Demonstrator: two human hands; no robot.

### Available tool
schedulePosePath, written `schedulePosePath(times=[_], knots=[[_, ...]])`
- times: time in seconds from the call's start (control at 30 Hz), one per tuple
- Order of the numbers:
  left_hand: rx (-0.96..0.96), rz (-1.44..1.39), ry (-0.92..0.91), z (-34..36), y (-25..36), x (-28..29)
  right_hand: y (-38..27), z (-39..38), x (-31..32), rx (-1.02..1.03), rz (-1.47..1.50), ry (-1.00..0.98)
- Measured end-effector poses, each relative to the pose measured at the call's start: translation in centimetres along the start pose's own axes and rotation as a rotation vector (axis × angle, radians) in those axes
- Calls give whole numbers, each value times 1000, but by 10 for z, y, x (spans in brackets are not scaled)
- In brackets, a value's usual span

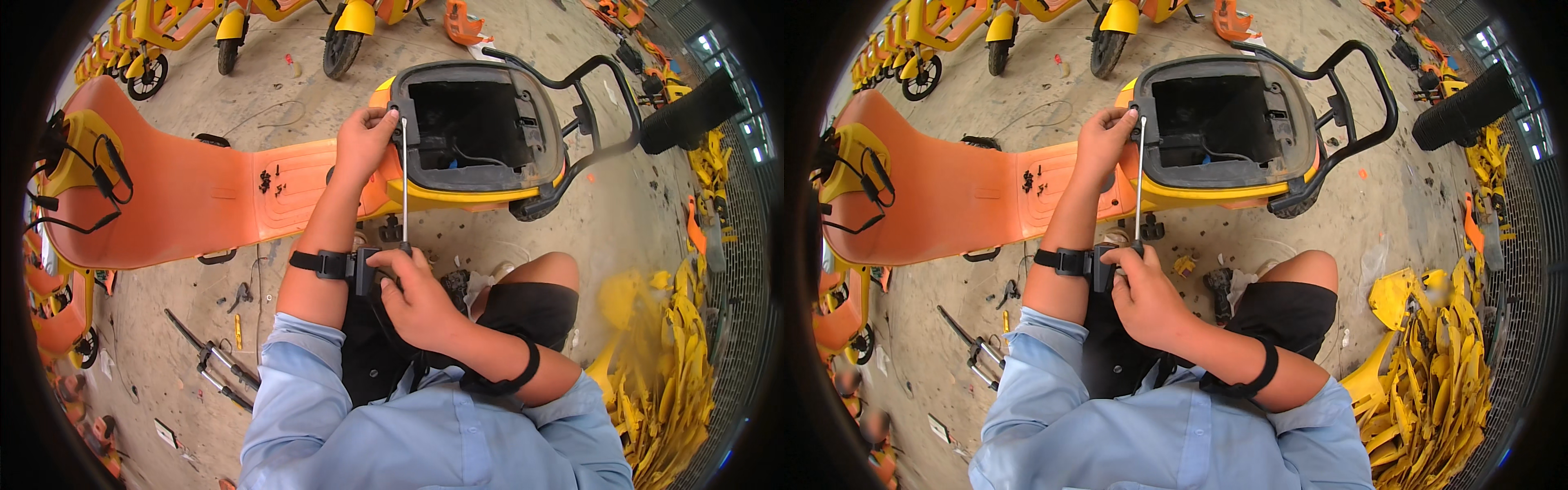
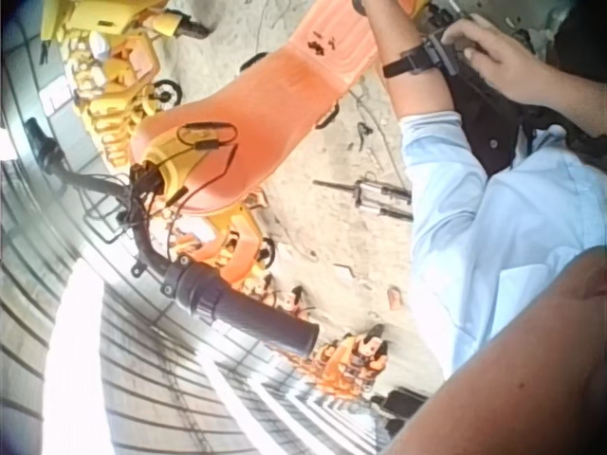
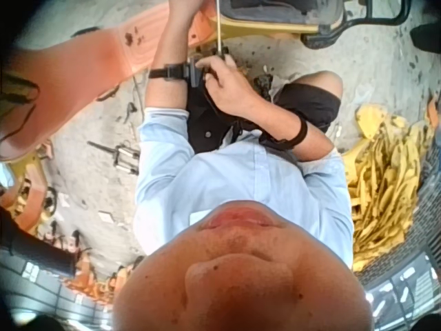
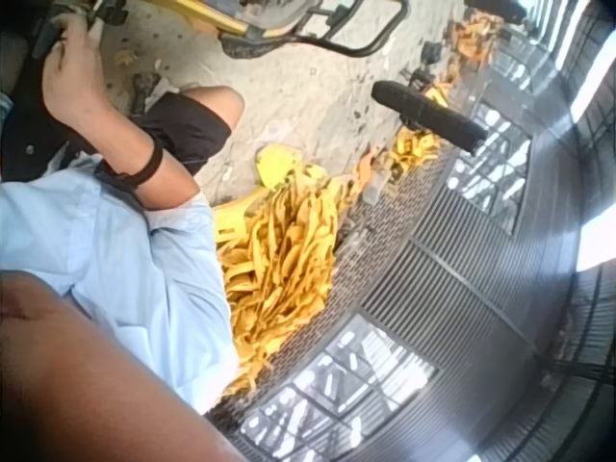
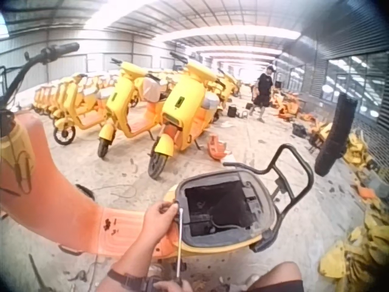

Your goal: The person uses a screwdriver to pry and unscrew a plastic component inside the storage area of a scooter, then uses pliers to pull on a blue wire.

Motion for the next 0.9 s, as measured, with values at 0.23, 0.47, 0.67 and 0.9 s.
schedulePosePath(times=[0.23, 0.47, 0.67, 0.9], knots=[[202, -98, -52, -8, 6, -1, 6, 1, 4, 66, -29, -25], [189, -13, -38, -10, 7, 8, -7, -4, 24, -71, 82, -96], [206, -34, -97, -7, 6, -2, 17, -4, 10, 9, 40, 19], [187, 19, -68, -7, 10, 5, 11, 3, 12, -164, 28, -119]])
Point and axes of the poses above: each hand's wrist, its own z-axis towards the middle knuckle, its own x-axis out of the back of the hand, y = z × x, the point moved 6 cm from there along z, towards the middle knuckle
